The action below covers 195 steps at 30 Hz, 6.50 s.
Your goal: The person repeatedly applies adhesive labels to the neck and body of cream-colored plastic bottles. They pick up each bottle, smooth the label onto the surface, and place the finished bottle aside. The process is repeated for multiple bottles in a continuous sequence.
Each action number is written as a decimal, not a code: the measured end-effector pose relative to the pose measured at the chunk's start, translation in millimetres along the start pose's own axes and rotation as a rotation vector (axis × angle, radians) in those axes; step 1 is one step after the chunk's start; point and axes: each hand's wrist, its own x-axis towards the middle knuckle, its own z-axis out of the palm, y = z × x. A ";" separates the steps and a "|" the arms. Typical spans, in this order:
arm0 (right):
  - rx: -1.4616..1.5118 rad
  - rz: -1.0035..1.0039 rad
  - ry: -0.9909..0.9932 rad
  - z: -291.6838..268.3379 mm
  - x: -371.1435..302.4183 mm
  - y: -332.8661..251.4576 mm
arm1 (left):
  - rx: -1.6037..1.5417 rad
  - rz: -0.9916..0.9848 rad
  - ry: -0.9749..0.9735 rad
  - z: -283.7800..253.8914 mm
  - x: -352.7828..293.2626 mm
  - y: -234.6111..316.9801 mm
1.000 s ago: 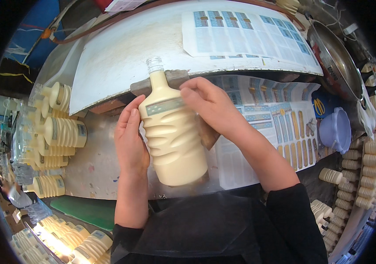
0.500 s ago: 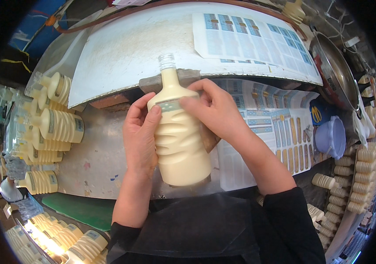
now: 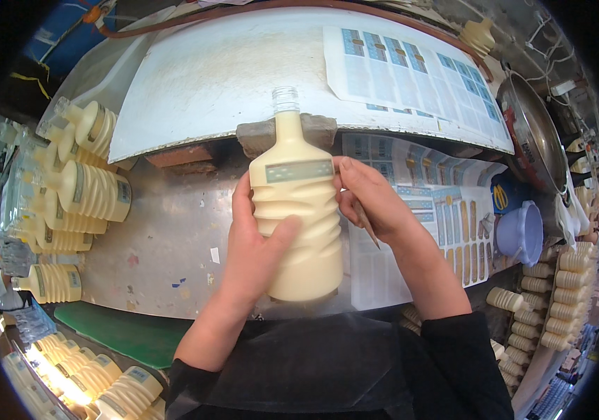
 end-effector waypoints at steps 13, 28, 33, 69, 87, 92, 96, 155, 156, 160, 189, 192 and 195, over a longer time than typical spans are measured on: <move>-0.225 -0.224 0.065 10.9 0.3 -6.2 | -0.023 0.021 0.102 2.4 11.7 -5.8; -0.431 -0.185 0.213 23.5 10.6 -14.7 | -0.388 -0.130 0.199 5.1 30.9 12.0; -0.436 -0.246 0.197 23.0 11.9 -10.7 | -0.450 -0.185 0.192 -1.1 29.8 7.2; -0.037 -0.210 -0.013 5.9 8.4 -11.7 | -0.310 -0.076 0.169 4.2 23.3 19.1; -0.133 -0.178 0.028 10.4 12.7 -9.7 | -0.459 -0.091 0.225 0.0 32.6 -6.9; -0.025 -0.167 0.004 9.7 10.0 -12.6 | -0.448 -0.081 0.203 1.6 32.4 -6.6; 0.101 -0.117 -0.012 -1.1 5.4 -11.4 | -0.419 -0.074 0.198 1.4 26.9 -2.4; -0.056 -0.168 0.139 16.5 15.4 -4.8 | -0.385 -0.023 0.234 5.6 30.3 -0.8; -0.067 -0.169 0.144 16.9 14.7 -5.1 | -0.384 -0.027 0.233 5.5 31.0 -1.3; 0.016 -0.242 0.155 5.9 11.0 -13.7 | -0.434 -0.114 0.263 3.7 35.4 0.1; -0.612 -0.737 0.459 43.2 25.2 -43.5 | -0.641 -0.158 0.125 5.3 28.6 4.0; -0.752 -0.834 0.458 63.6 27.5 -46.0 | -0.662 -0.201 0.139 10.7 23.7 15.5; -0.911 -0.842 0.431 83.9 21.1 -49.7 | -0.634 -0.220 0.168 16.4 21.3 25.1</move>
